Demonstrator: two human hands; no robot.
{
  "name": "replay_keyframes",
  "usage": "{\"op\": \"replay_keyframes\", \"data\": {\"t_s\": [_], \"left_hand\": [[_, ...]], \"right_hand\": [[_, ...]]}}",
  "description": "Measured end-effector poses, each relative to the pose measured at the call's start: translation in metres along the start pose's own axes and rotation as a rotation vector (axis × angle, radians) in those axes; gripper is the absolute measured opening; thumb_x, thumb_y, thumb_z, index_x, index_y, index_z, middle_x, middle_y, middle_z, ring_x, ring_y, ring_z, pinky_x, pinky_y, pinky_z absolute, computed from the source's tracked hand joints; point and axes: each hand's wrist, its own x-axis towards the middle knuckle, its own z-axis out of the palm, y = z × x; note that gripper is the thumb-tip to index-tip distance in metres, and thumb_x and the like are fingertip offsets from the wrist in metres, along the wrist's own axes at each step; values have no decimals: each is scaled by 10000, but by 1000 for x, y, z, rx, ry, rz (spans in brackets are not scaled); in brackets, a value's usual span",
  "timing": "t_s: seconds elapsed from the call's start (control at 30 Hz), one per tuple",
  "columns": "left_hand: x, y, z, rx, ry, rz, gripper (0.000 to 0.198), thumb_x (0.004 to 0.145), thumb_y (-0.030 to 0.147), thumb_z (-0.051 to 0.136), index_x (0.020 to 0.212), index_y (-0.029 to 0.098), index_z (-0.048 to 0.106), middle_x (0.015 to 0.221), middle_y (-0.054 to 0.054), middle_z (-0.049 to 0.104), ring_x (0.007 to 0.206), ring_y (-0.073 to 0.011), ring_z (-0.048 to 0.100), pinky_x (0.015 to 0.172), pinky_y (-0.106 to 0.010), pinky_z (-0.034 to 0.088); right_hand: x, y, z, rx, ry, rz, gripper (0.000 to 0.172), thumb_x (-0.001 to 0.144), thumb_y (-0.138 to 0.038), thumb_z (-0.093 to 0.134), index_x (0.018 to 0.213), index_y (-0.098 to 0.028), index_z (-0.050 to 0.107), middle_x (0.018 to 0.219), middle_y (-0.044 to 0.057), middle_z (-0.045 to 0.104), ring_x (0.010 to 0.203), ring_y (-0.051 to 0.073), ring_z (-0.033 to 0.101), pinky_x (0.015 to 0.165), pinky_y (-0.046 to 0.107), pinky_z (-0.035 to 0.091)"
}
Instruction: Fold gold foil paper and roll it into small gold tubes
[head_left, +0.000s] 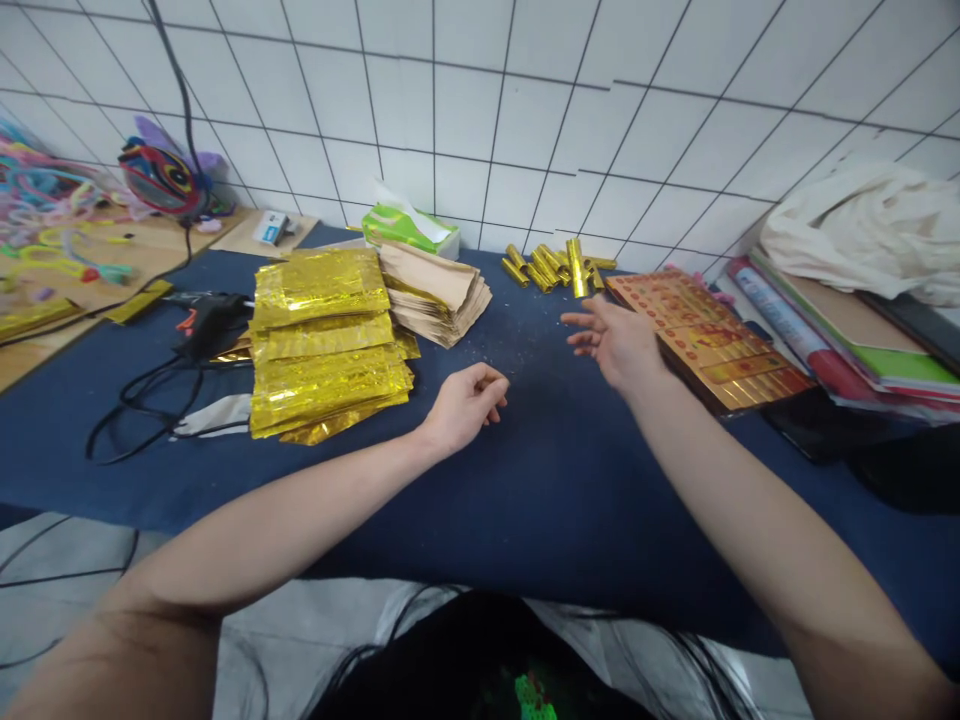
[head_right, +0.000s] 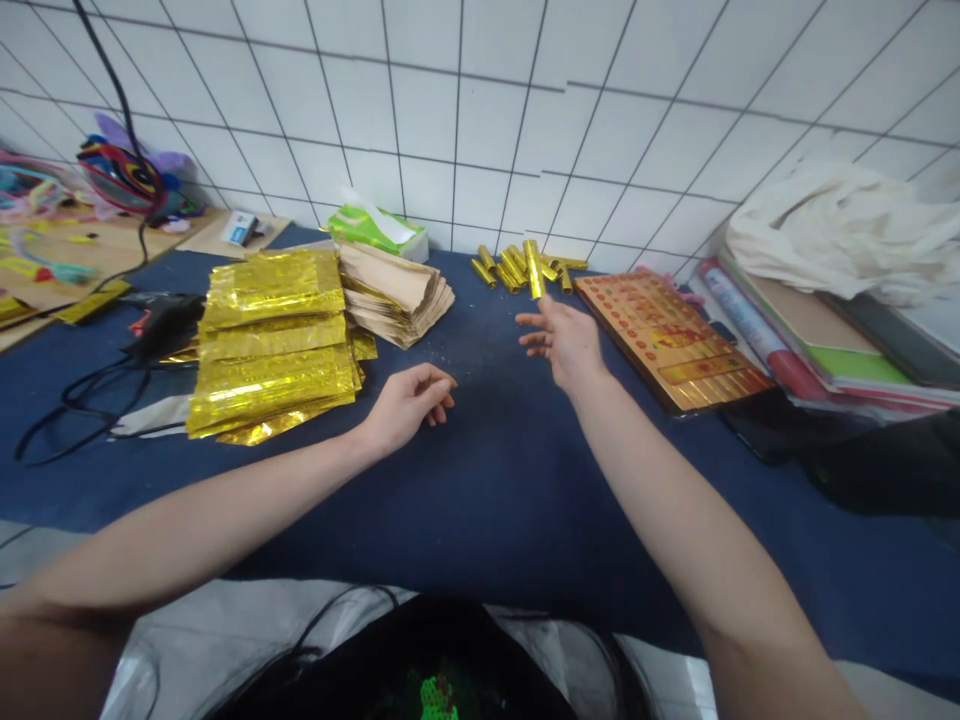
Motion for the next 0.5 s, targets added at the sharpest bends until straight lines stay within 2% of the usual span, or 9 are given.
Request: {"op": "replay_keyframes", "data": {"t_s": [0.07, 0.1, 0.23, 0.4, 0.5], "left_hand": [[0, 1, 0, 9, -13, -2, 137, 795, 249, 476, 746, 134, 530, 597, 16, 551, 433, -56, 511, 418, -164, 397], [-1, 1, 0, 15, -21, 4, 137, 792, 247, 478, 732, 135, 527, 593, 18, 549, 432, -56, 509, 420, -165, 396], [-3, 0, 1, 96, -42, 56, 132, 780, 244, 492, 704, 143, 532, 596, 24, 551, 446, -61, 509, 445, -177, 401], [-9, 6, -4, 422, 7, 251, 135, 794, 245, 509, 852, 165, 602, 657, 17, 612, 571, -98, 561, 568, -216, 438], [-9, 18, -19, 661, 103, 401, 157, 804, 253, 519, 877, 179, 637, 788, -12, 657, 716, -133, 591, 679, -252, 452]], "right_hand": [[0, 18, 7, -180, -11, -7, 253, 694, -404, 616, 772, -166, 585, 639, 30, 651, 424, 97, 514, 405, 219, 372], [-2, 27, 10, -281, 17, -72, 217, 700, -366, 606, 736, -153, 595, 584, 18, 624, 418, 88, 491, 414, 211, 358], [-11, 51, 13, -608, -66, -334, 178, 732, -308, 551, 700, -159, 643, 626, 20, 638, 551, 121, 542, 551, 245, 411], [-11, 50, 10, -703, -76, -394, 218, 755, -331, 516, 712, -169, 657, 653, 23, 654, 598, 148, 564, 592, 270, 425], [-10, 50, 10, -710, -81, -397, 224, 754, -338, 517, 708, -170, 657, 651, 24, 653, 597, 151, 565, 588, 272, 425]]}}
